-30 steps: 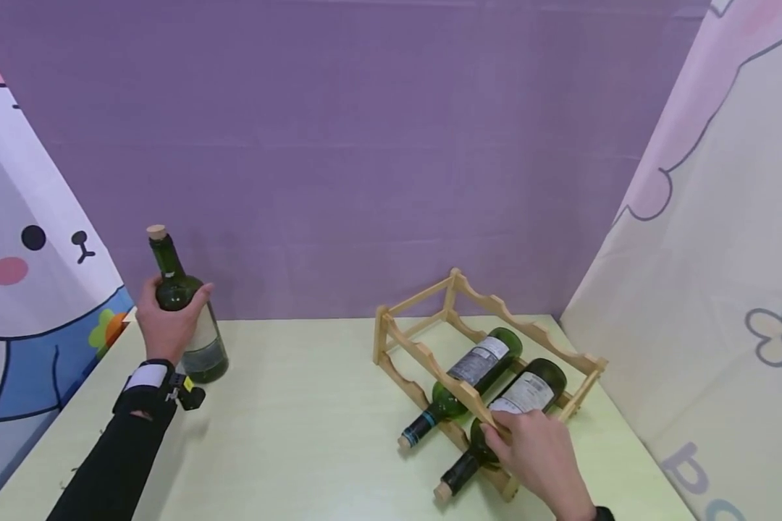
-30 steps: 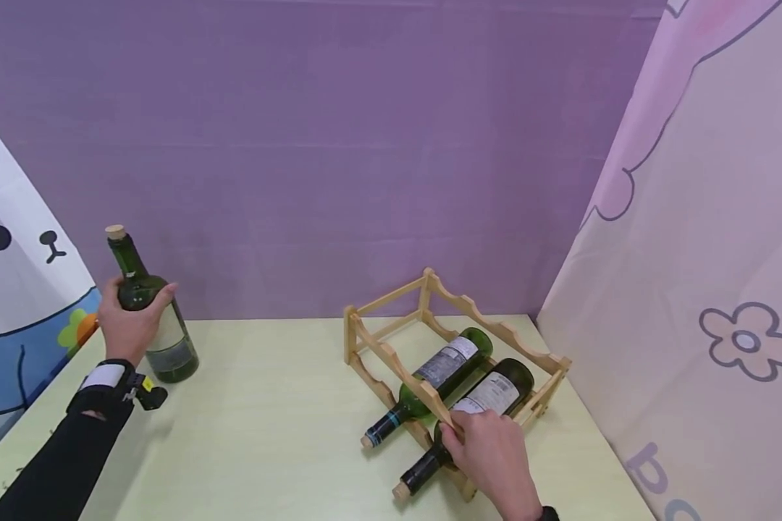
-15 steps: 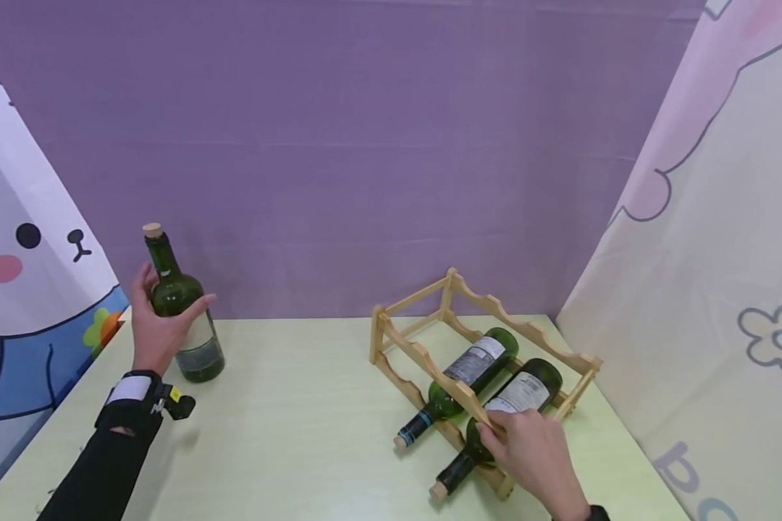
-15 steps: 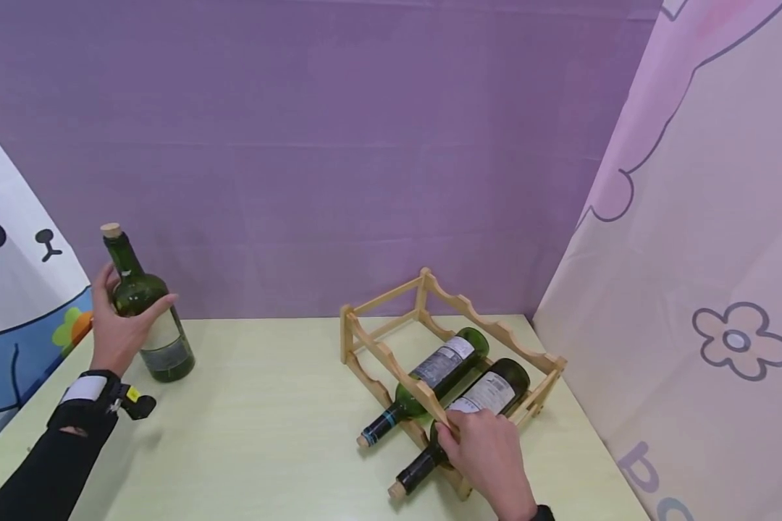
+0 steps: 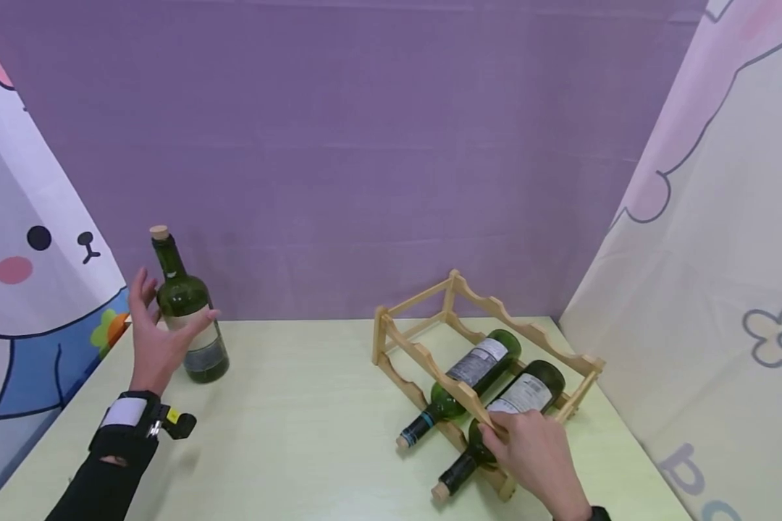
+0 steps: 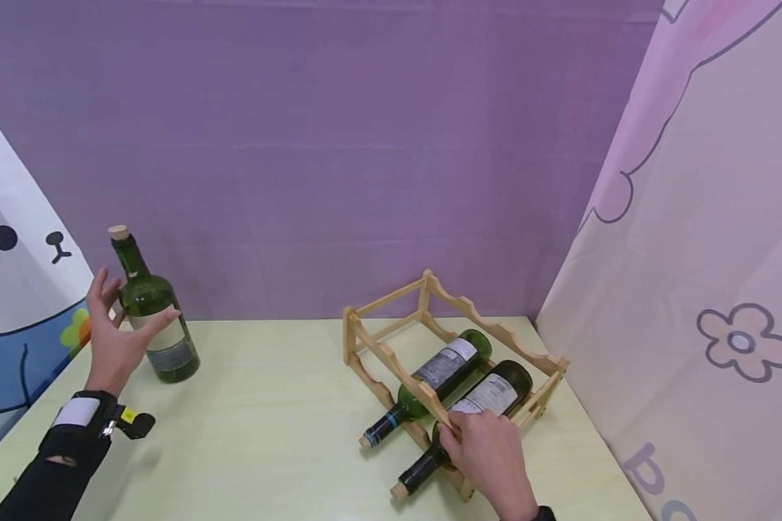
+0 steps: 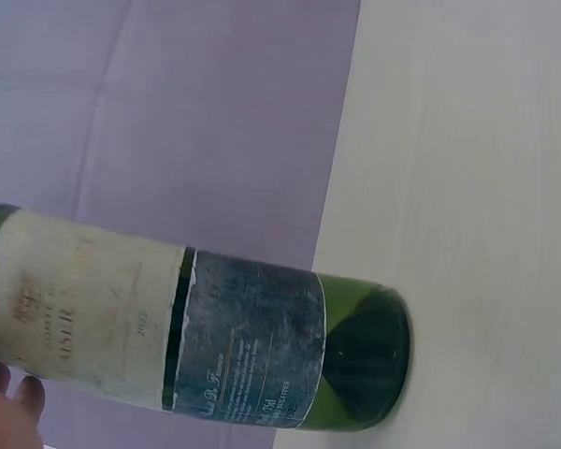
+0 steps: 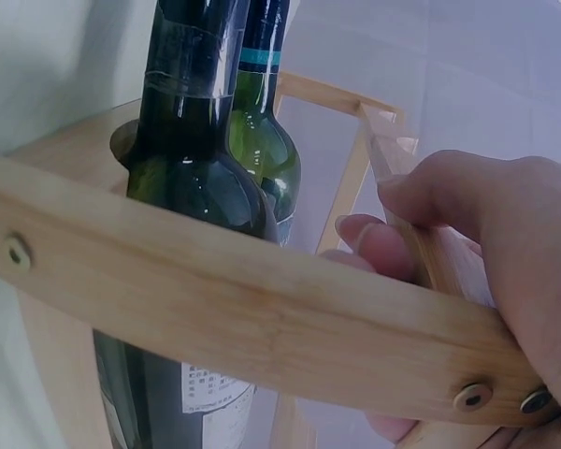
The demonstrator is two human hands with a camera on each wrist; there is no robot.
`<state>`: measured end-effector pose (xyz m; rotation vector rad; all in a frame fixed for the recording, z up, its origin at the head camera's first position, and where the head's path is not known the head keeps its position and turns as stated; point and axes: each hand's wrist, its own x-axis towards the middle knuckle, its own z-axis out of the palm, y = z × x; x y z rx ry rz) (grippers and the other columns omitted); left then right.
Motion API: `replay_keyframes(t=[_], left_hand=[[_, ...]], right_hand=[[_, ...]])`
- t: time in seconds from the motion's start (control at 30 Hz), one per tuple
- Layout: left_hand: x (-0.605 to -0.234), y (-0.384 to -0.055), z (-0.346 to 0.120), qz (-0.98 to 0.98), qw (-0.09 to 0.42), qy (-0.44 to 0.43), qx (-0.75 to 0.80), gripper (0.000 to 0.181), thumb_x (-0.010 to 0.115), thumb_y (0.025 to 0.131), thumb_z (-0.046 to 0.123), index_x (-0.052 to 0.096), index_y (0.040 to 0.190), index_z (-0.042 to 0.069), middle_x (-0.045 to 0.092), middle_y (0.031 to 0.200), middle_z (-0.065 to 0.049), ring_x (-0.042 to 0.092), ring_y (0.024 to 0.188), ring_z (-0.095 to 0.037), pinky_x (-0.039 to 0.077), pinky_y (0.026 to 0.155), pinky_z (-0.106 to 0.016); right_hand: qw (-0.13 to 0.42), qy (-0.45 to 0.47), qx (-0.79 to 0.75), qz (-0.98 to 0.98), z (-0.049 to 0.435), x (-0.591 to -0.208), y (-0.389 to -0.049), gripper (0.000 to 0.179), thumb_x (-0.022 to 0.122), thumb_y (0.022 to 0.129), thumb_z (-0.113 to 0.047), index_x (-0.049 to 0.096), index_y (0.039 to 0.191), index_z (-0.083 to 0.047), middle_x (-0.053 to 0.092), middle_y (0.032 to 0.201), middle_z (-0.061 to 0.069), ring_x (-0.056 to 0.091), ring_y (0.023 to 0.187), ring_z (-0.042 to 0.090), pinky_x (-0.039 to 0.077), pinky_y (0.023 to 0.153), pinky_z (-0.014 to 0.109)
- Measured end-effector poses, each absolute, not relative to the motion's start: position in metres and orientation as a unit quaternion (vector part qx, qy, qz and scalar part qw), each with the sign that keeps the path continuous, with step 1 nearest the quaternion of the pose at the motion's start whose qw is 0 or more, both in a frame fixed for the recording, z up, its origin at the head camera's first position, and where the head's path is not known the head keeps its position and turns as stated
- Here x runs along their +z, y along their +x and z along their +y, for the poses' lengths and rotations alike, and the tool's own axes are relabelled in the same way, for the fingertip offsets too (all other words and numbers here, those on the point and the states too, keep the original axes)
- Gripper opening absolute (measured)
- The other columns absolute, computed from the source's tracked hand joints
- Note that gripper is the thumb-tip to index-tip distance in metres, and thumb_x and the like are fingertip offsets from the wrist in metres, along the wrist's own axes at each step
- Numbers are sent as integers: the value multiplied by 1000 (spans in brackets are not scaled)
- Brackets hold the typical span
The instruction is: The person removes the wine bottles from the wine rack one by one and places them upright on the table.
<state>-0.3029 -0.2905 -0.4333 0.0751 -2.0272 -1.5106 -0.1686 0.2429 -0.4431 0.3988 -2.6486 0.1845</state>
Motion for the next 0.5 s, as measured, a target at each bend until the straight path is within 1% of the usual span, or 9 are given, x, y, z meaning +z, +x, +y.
replay_keyframes(t=[0.17, 0.33, 0.4, 0.5], left_hand=[[-433, -293, -284, -766, 318, 21, -559, 110, 80, 80, 21, 6, 159, 36, 10, 163, 12, 12, 147, -10, 11, 119, -42], [-434, -283, -276, -763, 316, 15, -564, 110, 81, 79, 20, 7, 160, 35, 9, 163, 13, 12, 148, -14, 12, 118, -49], [-435, -280, -271, -762, 315, 11, -566, 111, 82, 79, 19, 7, 159, 36, 8, 163, 12, 12, 148, -19, 12, 116, -55], [-439, -276, -267, -760, 318, -3, -567, 114, 83, 76, 15, 8, 160, 35, 6, 163, 12, 11, 149, -25, 10, 115, -58]], right_hand=[[222, 137, 69, -963, 242, -443, -168, 16, 77, 80, -32, 68, 69, -24, 35, 47, -17, 33, 43, 5, 27, 38, 23], [210, 131, 75, -966, 242, -444, -169, 14, 76, 81, -32, 70, 72, -24, 35, 47, -17, 33, 43, 5, 27, 39, 23], [214, 132, 74, -965, 242, -444, -169, 14, 76, 81, -32, 70, 71, -24, 35, 48, -17, 33, 43, 5, 27, 39, 23], [215, 133, 73, -965, 240, -444, -169, 13, 76, 81, -32, 71, 72, -23, 36, 47, -17, 33, 43, 5, 27, 39, 23]])
